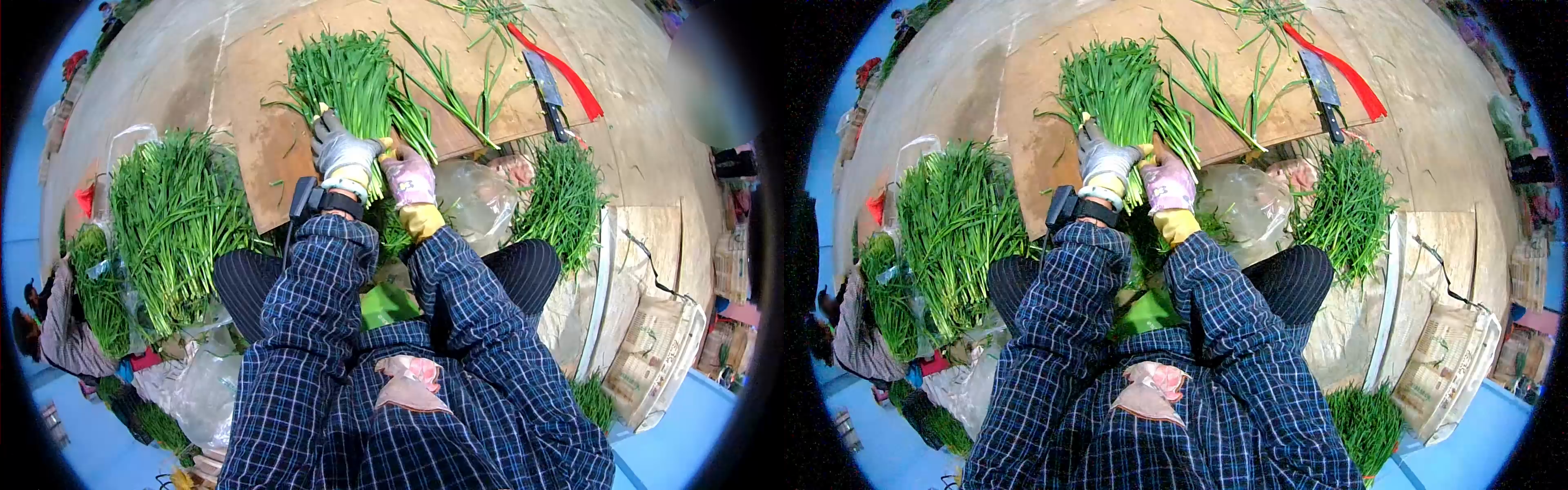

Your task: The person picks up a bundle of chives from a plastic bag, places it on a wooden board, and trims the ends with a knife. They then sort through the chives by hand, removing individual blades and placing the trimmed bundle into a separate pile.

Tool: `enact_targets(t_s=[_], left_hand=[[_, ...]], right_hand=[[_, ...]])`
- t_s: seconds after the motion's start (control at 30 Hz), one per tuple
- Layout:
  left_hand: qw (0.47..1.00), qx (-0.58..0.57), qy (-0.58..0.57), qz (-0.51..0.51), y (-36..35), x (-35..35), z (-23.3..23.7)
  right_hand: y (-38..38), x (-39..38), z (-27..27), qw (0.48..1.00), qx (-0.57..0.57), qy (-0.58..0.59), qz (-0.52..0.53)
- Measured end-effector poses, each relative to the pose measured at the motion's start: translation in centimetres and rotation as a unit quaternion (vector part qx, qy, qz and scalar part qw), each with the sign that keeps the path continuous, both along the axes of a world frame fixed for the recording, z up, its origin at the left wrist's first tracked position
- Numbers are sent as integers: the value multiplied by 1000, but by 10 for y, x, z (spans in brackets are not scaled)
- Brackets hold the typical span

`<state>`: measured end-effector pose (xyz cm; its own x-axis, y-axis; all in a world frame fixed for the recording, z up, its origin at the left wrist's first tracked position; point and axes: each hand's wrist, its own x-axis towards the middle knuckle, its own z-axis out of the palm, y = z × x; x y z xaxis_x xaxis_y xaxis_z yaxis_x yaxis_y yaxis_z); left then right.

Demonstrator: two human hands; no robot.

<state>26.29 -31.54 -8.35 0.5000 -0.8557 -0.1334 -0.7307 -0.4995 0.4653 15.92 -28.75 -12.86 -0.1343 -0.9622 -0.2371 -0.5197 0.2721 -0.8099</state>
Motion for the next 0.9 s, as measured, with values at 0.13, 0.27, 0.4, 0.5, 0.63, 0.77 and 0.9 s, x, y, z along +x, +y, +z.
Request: enact_targets(t_s=[0.13, 0.27, 0.4, 0.5, 0.63, 0.77, 0.9], left_hand=[[1000, -10, -10, 11, -1, 1, -5], [999, -1, -37, 5, -2, -2, -5], [998, 57, -8, 6, -3, -6, 8], [997, 71, -6, 4, -3, -7, 15], [997, 64, -33, 26, -6, -9, 7], [998, 46, -31, 26, -5, -8, 3], [999, 6, -26, 21, -1, -8, -1]], right_hand=[[-14, 2, -40, 975, -8, -201, -98], [-2, 9, -21, 922, -46, -351, -155], [11, 10, -18, 947, -97, -287, -105], [29, -6, -23, 981, -87, -168, -36], [80, -60, -2, 986, -19, -28, 162], [80, -90, -3, 953, -43, 193, 231], [4, -71, 45, 957, -78, 268, 80]])
